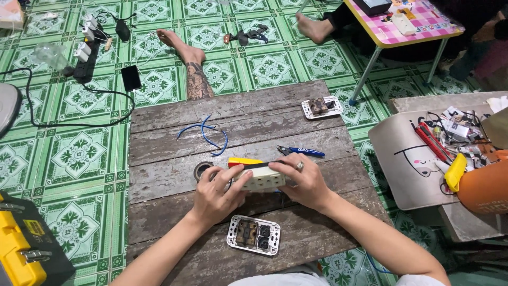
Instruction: Assembling and wiring an electrical power socket by stripping wires and securing them into terminals using a screwdriver.
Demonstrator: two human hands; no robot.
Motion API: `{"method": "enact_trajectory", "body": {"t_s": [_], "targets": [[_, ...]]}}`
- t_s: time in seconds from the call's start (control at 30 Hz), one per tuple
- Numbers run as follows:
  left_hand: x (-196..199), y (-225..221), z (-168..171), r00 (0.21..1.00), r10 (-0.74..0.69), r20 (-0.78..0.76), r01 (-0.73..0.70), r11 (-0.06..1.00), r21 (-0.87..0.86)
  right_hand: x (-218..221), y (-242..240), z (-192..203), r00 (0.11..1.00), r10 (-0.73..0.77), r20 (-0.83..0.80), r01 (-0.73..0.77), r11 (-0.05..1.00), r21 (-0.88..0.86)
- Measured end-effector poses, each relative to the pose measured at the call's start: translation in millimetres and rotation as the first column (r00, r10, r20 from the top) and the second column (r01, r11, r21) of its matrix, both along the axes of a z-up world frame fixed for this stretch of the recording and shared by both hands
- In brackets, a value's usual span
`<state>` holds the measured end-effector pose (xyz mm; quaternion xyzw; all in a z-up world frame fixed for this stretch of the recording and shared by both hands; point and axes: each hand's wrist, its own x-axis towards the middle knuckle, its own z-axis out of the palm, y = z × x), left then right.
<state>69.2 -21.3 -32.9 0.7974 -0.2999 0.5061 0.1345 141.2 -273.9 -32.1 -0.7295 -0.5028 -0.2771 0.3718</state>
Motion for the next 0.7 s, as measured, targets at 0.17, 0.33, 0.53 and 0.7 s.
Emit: {"method": "enact_trajectory", "body": {"t_s": [0.17, 0.33, 0.53, 0.7], "targets": [[-6, 0, 19, 0.771, -0.405, -0.492, 0.033, 0.796, -0.605, 7, -2, 4, 0.989, 0.045, -0.143, -0.032, 0.996, 0.087], [-9, 1, 35, 0.621, -0.606, -0.497, -0.048, 0.604, -0.796, 9, -1, -12, 0.969, 0.005, -0.248, 0.013, 0.997, 0.071], [-10, 6, 38, 0.594, -0.630, -0.500, -0.165, 0.513, -0.843, 0, -1, 4, 0.872, -0.054, -0.486, 0.125, 0.986, 0.114], [-12, 5, 37, 0.548, -0.667, -0.505, -0.249, 0.446, -0.860, -3, 1, 8, 0.858, -0.033, -0.513, 0.108, 0.987, 0.117]]}}
